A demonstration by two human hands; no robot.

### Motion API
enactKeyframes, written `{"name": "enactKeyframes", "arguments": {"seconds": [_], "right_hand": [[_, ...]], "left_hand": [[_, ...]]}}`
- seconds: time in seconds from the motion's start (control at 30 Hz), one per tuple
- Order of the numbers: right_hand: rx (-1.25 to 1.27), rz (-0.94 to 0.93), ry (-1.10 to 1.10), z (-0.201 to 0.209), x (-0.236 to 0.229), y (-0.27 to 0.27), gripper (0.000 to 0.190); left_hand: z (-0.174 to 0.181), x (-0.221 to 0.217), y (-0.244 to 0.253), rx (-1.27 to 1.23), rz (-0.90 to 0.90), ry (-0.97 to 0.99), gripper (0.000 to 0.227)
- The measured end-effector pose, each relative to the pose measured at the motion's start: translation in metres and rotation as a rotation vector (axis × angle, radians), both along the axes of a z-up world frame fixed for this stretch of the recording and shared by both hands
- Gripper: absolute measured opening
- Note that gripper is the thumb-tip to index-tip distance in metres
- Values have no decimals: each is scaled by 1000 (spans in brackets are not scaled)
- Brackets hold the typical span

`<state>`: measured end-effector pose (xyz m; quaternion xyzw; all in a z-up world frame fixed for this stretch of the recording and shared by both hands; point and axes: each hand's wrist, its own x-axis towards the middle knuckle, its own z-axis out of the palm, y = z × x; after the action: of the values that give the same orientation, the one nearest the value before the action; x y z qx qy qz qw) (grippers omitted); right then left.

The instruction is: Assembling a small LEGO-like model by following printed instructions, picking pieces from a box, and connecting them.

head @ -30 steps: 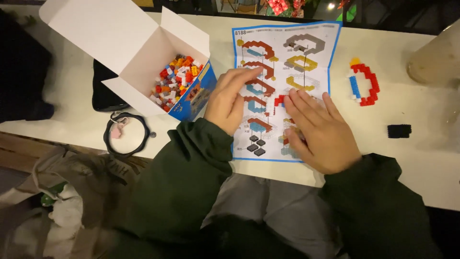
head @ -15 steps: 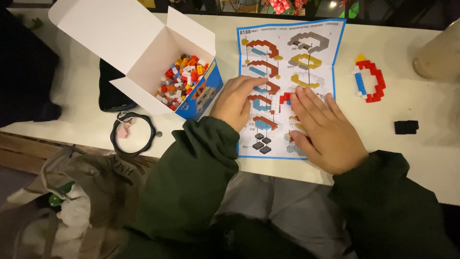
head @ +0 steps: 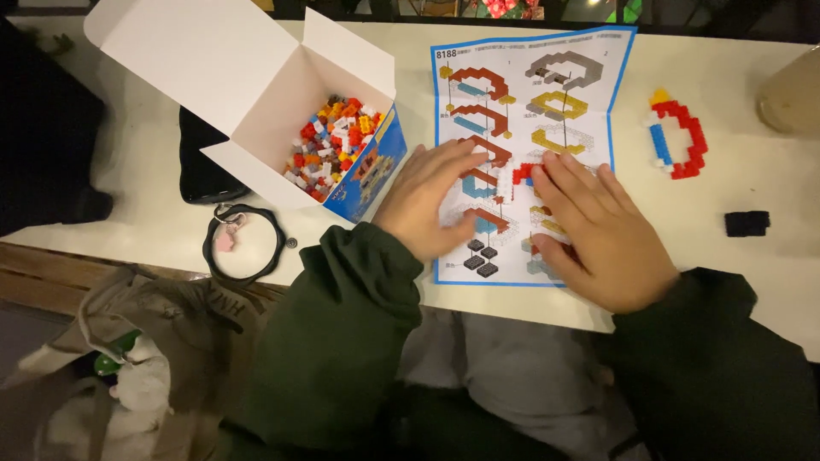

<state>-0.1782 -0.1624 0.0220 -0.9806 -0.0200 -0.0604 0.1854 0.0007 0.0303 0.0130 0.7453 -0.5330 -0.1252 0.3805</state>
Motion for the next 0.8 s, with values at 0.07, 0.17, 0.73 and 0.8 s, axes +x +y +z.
{"name": "enactKeyframes", "arguments": {"seconds": [0.07, 0.17, 0.73, 0.8], "right_hand": [[-82, -5, -56, 10, 1, 6, 66], [-79, -6, -48, 8, 2, 4, 66], [225, 18, -37, 44, 2, 1, 84], [282, -35, -17, 66, -2, 9, 84]], "left_hand": [[14, -4, 2, 115, -15, -53, 72], [19, -5, 1, 137, -13, -63, 79], [56, -42, 35, -493, 59, -379, 38], [56, -48, 59, -711, 130, -494, 15]]}}
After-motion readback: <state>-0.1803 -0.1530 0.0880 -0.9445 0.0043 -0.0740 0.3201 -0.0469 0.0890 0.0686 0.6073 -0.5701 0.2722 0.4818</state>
